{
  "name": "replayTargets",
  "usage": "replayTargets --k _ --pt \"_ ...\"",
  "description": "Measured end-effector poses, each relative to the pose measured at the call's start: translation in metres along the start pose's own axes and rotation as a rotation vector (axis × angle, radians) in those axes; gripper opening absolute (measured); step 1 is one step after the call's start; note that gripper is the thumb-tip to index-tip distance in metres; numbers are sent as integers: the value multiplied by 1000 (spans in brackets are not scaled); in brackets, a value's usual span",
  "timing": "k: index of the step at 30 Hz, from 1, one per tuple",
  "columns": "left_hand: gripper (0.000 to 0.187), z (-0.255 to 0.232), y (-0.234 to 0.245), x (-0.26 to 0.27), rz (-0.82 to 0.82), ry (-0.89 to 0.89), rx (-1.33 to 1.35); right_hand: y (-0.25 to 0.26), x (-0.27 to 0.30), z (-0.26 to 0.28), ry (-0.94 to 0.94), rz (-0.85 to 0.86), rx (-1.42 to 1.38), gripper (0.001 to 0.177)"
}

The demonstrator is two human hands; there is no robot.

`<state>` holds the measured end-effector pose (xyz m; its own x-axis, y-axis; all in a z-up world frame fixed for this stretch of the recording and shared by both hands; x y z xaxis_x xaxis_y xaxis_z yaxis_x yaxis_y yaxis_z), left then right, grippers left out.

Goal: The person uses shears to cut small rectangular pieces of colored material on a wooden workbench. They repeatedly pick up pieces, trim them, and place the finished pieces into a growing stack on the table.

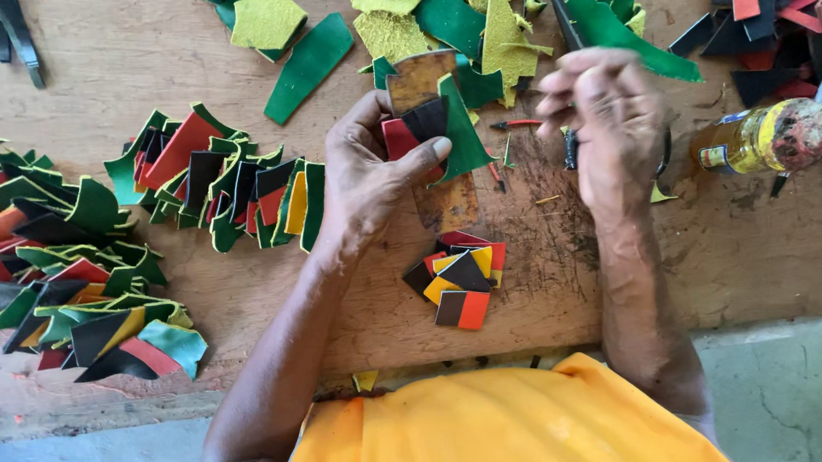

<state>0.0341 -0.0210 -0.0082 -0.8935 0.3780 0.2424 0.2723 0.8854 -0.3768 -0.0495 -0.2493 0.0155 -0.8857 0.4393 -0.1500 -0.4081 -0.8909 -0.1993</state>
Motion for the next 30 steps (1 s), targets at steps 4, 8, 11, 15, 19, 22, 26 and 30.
replayTargets --k 4,8,11,15,19,22,26,30 --pt "29 2 -1 1 -17 31 -44 -22 11 -4 -18 131 245 19" --pt "30 2 -1 0 -7 -4 -61 -39 19 -6 -112 188 258 24" --pt "34 0 -3 1 -4 -52 -71 -38 16 -4 -186 150 257 22" --pt "40 -13 -7 13 -104 -247 -646 -31 11 1 -150 112 311 20" --pt "72 -45 -31 23 -223 -834 -997 -23 8 10 -121 114 339 18" --pt "76 -60 -42 37 -196 -1048 -1102 -24 10 19 -116 164 429 17" --pt "45 -46 -52 37 31 -818 -943 -25 17 47 32 223 531 17" --pt "19 -19 -38 22 48 -239 -498 4 22 78 172 34 1056 22"
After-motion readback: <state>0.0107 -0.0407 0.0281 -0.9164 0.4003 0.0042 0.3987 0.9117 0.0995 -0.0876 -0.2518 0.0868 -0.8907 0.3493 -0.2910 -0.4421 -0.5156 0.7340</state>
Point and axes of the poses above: each hand's wrist, its own x-axis away from the middle knuckle, its own y-axis out of the back of the hand, z = x × y, the point moved 4 cm from there along -x, towards the middle knuckle, and after that the axes turned 8 degrees about -z, right-handed, at the moved point
